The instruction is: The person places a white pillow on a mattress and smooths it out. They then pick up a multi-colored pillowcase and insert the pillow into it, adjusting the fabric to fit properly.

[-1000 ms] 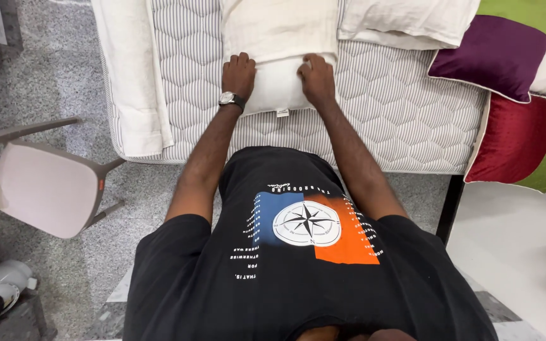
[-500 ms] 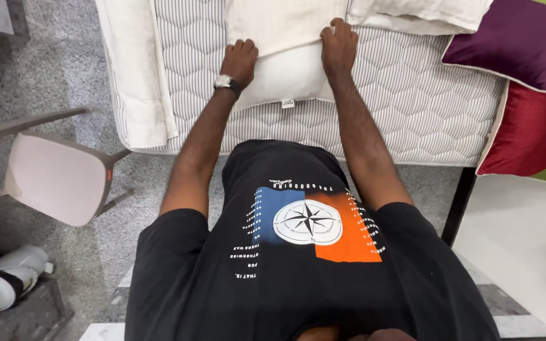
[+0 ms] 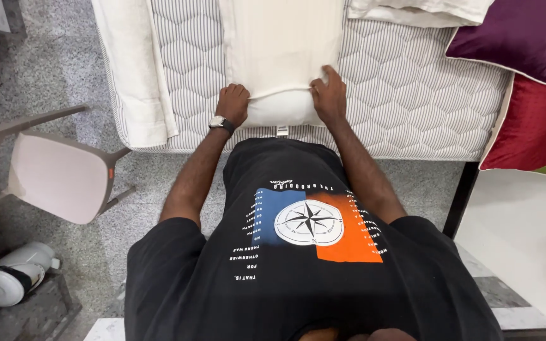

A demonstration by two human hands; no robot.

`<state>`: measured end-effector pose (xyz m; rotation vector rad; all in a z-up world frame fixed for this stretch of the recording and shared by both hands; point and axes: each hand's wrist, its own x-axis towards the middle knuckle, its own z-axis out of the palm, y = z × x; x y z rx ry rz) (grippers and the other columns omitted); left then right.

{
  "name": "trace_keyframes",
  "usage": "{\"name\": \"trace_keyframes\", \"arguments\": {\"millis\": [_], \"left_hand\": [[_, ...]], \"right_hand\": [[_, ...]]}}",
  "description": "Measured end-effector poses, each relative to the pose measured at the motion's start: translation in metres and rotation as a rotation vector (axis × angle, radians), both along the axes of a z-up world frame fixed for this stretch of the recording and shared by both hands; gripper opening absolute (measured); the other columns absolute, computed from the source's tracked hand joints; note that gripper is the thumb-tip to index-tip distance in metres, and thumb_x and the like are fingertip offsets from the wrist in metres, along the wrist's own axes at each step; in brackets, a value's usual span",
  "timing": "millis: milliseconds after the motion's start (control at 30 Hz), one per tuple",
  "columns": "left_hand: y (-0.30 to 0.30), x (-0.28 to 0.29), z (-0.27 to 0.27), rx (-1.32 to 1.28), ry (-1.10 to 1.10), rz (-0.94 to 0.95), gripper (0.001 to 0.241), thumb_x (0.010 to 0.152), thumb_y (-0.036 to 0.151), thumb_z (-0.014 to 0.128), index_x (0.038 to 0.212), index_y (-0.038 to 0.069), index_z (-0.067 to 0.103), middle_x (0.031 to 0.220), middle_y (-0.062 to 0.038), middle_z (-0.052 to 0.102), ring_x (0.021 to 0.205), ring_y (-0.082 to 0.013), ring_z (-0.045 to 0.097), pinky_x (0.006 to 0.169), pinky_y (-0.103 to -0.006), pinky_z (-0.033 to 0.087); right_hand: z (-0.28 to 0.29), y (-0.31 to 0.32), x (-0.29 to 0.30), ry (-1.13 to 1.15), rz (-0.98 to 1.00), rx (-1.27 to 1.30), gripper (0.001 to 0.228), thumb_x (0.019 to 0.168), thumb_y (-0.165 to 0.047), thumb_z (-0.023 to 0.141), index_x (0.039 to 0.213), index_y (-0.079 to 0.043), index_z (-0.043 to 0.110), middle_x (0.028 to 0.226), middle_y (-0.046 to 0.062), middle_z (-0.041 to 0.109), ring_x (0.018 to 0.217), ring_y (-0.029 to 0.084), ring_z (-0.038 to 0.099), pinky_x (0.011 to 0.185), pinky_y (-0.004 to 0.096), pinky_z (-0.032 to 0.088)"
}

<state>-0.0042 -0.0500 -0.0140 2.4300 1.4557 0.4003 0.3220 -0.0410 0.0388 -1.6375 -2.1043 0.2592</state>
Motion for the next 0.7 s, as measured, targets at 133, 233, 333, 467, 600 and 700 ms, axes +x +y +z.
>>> {"name": "trace_keyframes", "arguments": {"millis": [133,233,333,467,600,700], "left_hand": [[0.008,0.004,0.006,-0.05,-0.01,0.083,0.01,0.09,0.009,0.069,0.1,0.008,0.065,0.106,-0.01,0.061,0.108,-0.0303,0.056,0.096,-0.0462,0.042],[0.014,0.013,0.013,0.011,0.013,0.099,0.011,0.086,0.01,0.069,0.096,0.008,0.064,0.104,-0.009,0.061,0.105,-0.0304,0.055,0.092,-0.0475,0.042],[0.021,0.025,0.012,-0.035,0.109,0.107,0.027,0.093,0.014,0.07,0.118,0.012,0.064,0.124,-0.009,0.06,0.122,-0.0293,0.056,0.103,-0.0477,0.045],[0.025,0.065,0.08,-0.372,0.061,0.284,0.126,0.066,0.077,0.084,0.156,0.013,0.023,0.156,-0.032,0.018,0.141,-0.0544,0.024,0.1,-0.0696,0.036],[0.028,0.067,0.018,-0.033,-0.064,0.27,0.163,0.048,0.091,0.085,0.164,0.016,0.0,0.161,-0.037,-0.006,0.148,-0.0564,0.006,0.113,-0.0753,0.028],[0.033,0.073,0.029,-0.15,-0.331,0.22,0.141,0.064,0.082,0.083,0.164,0.012,0.012,0.16,-0.031,0.015,0.147,-0.0485,0.025,0.116,-0.0654,0.037]], "right_hand": [[-0.016,0.001,0.013,0.168,-0.182,-0.179,0.058,0.084,-0.037,0.081,0.122,0.001,0.059,0.138,0.03,0.052,0.122,0.043,0.055,0.093,0.053,0.047],[-0.052,0.008,0.032,0.496,-0.462,-0.631,0.094,0.083,-0.057,0.075,0.141,0.007,0.037,0.138,0.031,0.048,0.118,0.041,0.058,0.094,0.049,0.052],[-0.047,0.017,0.035,0.642,-0.534,-0.94,0.088,0.088,-0.065,0.069,0.138,0.002,0.043,0.128,0.027,0.061,0.109,0.035,0.066,0.093,0.046,0.055],[-0.034,0.03,0.027,0.771,-0.512,-0.97,0.067,0.097,-0.058,0.061,0.118,0.006,0.064,0.099,0.021,0.073,0.083,0.028,0.071,0.073,0.042,0.058],[0.033,0.044,-0.001,1.053,-0.367,-0.809,0.052,0.103,-0.044,0.064,0.1,0.008,0.073,0.086,0.016,0.074,0.069,0.021,0.068,0.062,0.037,0.057],[0.141,0.039,-0.032,1.165,-0.197,-0.72,0.047,0.102,-0.041,0.063,0.093,0.004,0.072,0.079,0.013,0.075,0.064,0.02,0.072,0.059,0.035,0.059]]}}
